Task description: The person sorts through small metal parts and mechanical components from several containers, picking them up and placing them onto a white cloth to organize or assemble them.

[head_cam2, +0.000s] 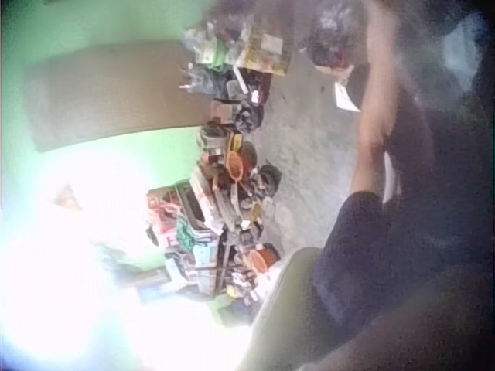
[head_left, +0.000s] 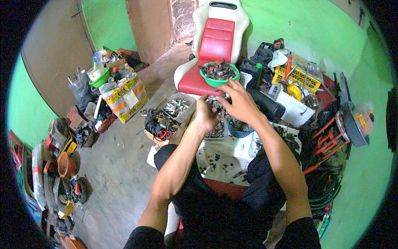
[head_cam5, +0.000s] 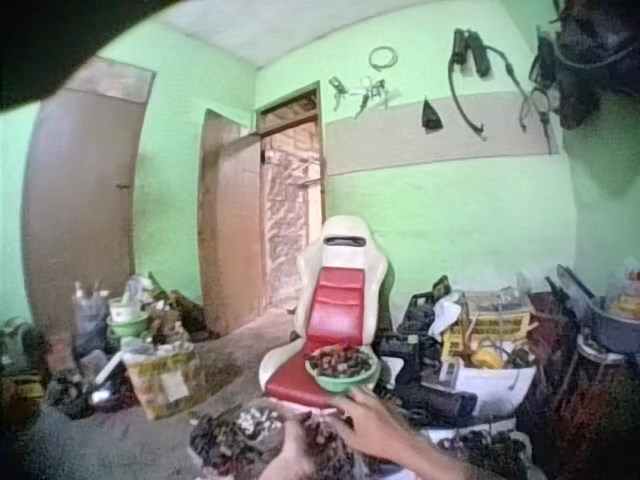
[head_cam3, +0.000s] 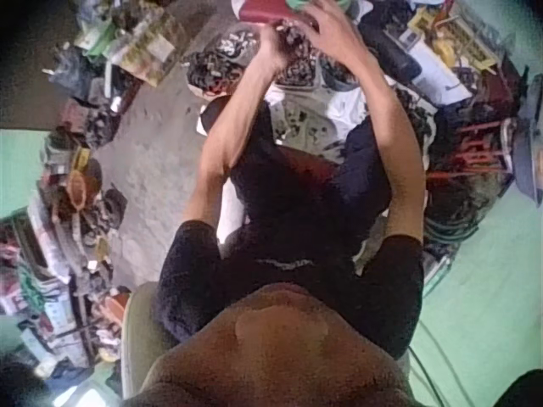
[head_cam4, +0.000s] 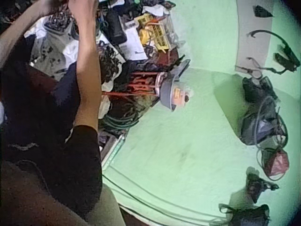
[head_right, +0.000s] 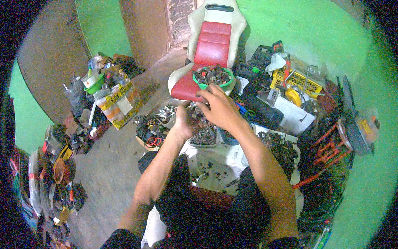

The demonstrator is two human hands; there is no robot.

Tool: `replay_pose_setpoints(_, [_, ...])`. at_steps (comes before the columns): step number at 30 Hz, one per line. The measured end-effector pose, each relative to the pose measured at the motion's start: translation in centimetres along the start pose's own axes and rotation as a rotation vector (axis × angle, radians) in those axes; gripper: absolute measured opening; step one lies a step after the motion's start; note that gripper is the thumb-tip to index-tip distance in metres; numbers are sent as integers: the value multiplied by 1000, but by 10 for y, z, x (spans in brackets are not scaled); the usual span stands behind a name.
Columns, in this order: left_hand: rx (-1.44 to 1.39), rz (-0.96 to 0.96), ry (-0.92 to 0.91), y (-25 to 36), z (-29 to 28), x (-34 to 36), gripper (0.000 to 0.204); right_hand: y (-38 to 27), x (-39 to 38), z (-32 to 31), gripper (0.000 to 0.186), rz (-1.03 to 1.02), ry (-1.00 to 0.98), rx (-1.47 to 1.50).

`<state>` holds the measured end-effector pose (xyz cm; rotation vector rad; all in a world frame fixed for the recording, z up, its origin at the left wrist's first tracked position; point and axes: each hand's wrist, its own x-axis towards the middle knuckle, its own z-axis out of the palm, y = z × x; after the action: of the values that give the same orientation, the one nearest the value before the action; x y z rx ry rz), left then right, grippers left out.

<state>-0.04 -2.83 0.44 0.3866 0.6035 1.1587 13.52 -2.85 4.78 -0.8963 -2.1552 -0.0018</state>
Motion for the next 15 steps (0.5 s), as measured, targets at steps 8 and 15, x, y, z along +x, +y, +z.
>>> replay_pose_setpoints(8, [166,-18,15,-19,2,15,45,22,-5,1,32,-39,-218,57])
replay_pose_setpoints(15, [129,-68,18,-29,7,15,47,22,-6,-2,20,138,-328,133])
